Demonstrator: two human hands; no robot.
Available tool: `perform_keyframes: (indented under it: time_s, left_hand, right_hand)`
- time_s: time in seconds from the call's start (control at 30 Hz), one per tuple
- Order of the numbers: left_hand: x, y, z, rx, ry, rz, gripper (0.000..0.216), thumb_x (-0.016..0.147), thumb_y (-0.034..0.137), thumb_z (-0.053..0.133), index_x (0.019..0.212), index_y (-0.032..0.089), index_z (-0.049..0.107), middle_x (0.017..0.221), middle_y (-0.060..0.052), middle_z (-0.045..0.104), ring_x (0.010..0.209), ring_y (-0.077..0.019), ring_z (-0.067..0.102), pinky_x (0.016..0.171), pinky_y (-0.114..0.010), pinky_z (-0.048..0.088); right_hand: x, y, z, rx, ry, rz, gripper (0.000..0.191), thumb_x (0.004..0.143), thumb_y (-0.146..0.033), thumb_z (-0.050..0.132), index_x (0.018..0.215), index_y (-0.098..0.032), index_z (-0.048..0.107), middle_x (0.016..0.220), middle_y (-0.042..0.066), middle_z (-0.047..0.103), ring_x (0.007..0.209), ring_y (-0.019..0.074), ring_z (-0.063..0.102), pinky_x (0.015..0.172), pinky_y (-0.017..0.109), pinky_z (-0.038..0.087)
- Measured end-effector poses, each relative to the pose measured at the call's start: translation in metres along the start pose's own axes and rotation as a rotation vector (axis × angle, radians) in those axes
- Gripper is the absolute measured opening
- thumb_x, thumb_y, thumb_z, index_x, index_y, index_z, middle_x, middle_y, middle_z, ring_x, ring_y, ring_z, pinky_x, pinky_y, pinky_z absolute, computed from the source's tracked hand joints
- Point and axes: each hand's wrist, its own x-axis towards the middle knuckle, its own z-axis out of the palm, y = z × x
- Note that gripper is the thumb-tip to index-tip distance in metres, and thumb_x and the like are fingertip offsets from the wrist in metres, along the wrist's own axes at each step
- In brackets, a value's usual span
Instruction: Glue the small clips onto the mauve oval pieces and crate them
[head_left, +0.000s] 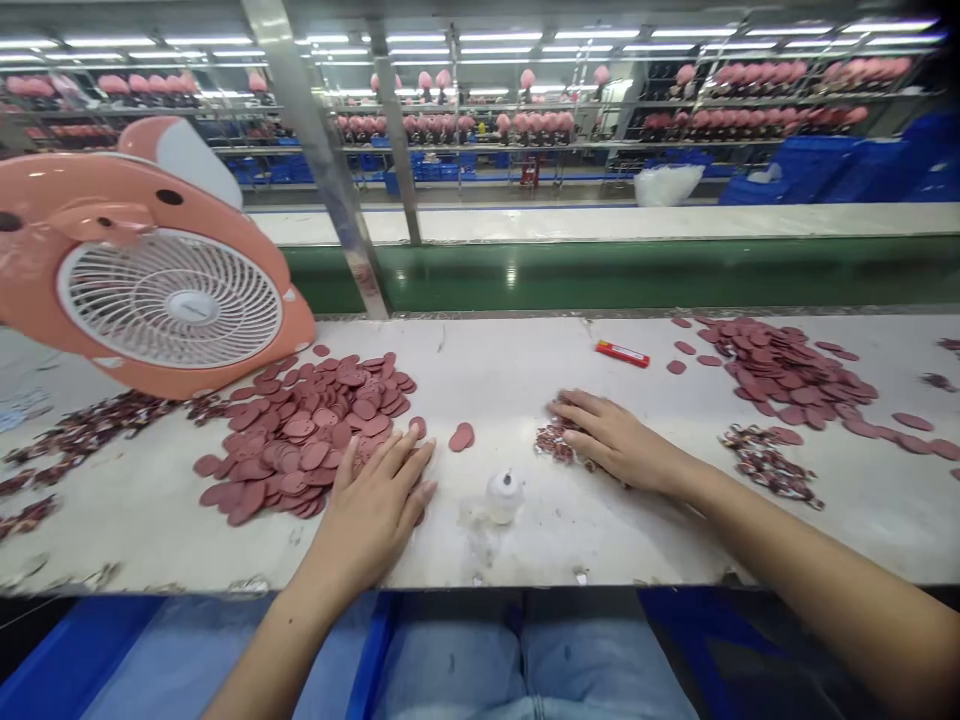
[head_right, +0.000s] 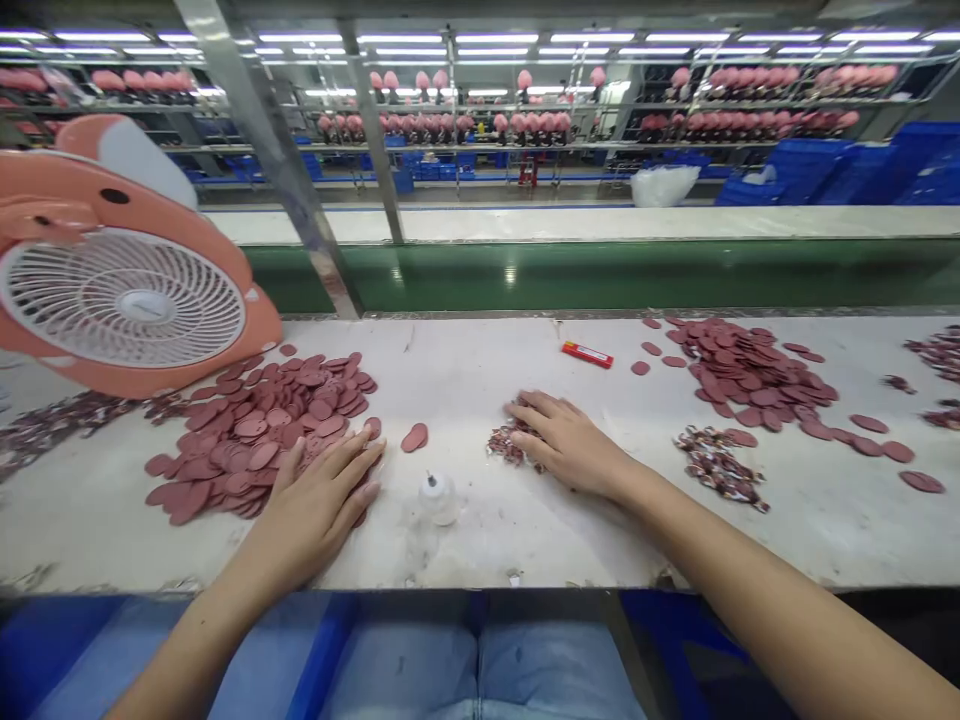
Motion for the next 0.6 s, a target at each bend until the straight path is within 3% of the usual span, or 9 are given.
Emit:
perform_keyframes:
  time_s: [0.1,0.17,0.23,0.33,0.47,0.6]
  left_hand:
    - [-0.022,-0.001,-0.01,-0.085,0.107,-0.013,0.04,0.1,0.027,0.041,0.137,0.027,0.053,0.147,-0.009,0.054,0.134,-0.0245,0.05,0.12,-0.055,0.011]
    - [-0.043,-0.003,-0.01,-0.162,0.278,-0.069,0.038,0.097,0.022,0.045,0.134,0.024,0.054,0.14,-0.011,0.059,0.13,-0.0246,0.052,0.117,-0.052,0.023]
    - [-0.067,-0.006,-0.004,-0.196,0.422,-0.114,0.036,0.094,0.019,0.051,0.13,0.021,0.058,0.129,-0.013,0.065,0.121,-0.0261,0.057,0.109,-0.048,0.035]
    - [-0.097,-0.009,0.013,-0.085,0.43,-0.068,0.041,0.089,0.022,0.06,0.131,0.02,0.058,0.12,-0.014,0.069,0.113,-0.029,0.06,0.105,-0.047,0.035]
    - [-0.112,-0.01,0.029,0.052,0.464,-0.043,0.042,0.086,0.025,0.067,0.128,0.023,0.063,0.121,-0.014,0.07,0.111,-0.0303,0.06,0.102,-0.045,0.036]
    - [-0.119,-0.01,0.029,0.006,0.513,0.07,0.036,0.086,0.016,0.067,0.12,0.027,0.069,0.107,-0.008,0.077,0.097,-0.0237,0.068,0.096,-0.039,0.04]
  right_hand:
    - [-0.024,-0.012,0.0,-0.019,0.071,0.016,0.051,0.102,-0.055,0.035,0.145,-0.03,0.046,0.155,0.009,0.039,0.145,0.035,0.031,0.114,0.063,0.031]
    - [-0.043,-0.025,0.001,-0.024,0.174,0.025,0.051,0.101,-0.054,0.036,0.145,-0.03,0.044,0.154,0.009,0.04,0.145,0.036,0.028,0.113,0.066,0.029]
    - [-0.059,-0.045,0.006,0.002,0.26,0.008,0.047,0.1,-0.051,0.041,0.143,-0.033,0.044,0.147,0.007,0.047,0.139,0.0323,0.037,0.11,0.06,0.037]
    - [-0.07,-0.081,0.026,0.184,0.286,0.023,0.048,0.094,-0.046,0.055,0.14,-0.036,0.044,0.138,0.006,0.054,0.126,0.0293,0.05,0.101,0.053,0.047]
    - [-0.052,-0.116,0.058,0.489,0.238,0.132,0.059,0.086,-0.043,0.068,0.139,-0.027,0.047,0.135,0.012,0.055,0.124,0.0344,0.048,0.102,0.059,0.041]
    - [-0.035,-0.134,0.061,0.658,0.273,0.167,0.038,0.086,-0.037,0.06,0.119,-0.019,0.056,0.12,0.014,0.06,0.114,0.0329,0.052,0.101,0.056,0.039]
